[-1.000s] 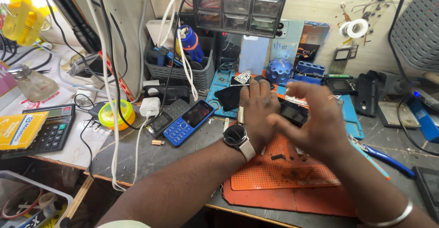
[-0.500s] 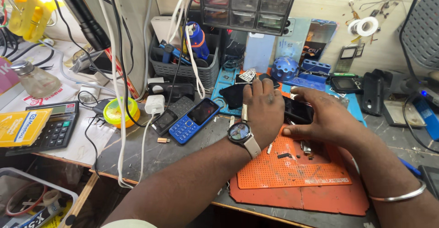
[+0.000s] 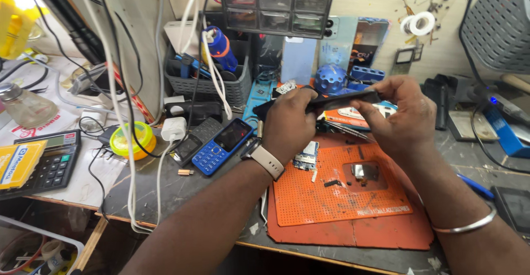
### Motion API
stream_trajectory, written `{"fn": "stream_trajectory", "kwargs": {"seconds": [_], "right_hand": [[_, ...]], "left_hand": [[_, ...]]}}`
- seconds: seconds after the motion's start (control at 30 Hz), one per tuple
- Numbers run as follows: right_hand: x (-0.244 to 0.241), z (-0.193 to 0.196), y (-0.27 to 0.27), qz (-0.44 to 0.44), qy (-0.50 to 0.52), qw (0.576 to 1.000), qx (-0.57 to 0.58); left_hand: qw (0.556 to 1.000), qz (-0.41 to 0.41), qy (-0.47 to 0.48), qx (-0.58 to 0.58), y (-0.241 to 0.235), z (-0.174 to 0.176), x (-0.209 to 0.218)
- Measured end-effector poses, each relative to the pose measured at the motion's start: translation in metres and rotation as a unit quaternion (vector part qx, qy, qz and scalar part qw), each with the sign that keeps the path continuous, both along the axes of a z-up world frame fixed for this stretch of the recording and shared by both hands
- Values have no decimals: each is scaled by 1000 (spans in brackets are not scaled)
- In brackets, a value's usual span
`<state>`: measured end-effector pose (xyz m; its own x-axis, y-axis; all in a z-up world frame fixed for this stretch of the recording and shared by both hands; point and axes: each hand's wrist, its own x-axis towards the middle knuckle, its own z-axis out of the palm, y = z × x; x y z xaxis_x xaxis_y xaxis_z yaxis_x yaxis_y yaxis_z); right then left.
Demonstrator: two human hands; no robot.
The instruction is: The person disassembles a mobile phone using a screwdriver, removes the back cover, and manipulates internal components. They then handle a second mobile phone, remove its back cover, and continue working on its internal parts.
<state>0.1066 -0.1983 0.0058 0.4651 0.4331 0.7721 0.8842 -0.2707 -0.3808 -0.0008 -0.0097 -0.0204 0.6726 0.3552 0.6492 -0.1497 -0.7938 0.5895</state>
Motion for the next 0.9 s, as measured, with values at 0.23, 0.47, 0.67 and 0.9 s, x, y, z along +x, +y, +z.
{"fn": "stream_trajectory", "kwargs": {"seconds": [0.23,0.47,0.67,0.9], "right_hand": [[1,3,0,13,8,999,35],[-1,2,-1,38,-12,998,50],[-4,5,-2,40,-24,998,43],[-2,8,-7,96,92,987,95]], "left_hand": [[999,-20,36,-14,-4,14,-3],[999,-33,23,4,-2,9,-3],[999,-51,7,10,1,7,1],[990,-24,-68,-118,5,7,6]]}}
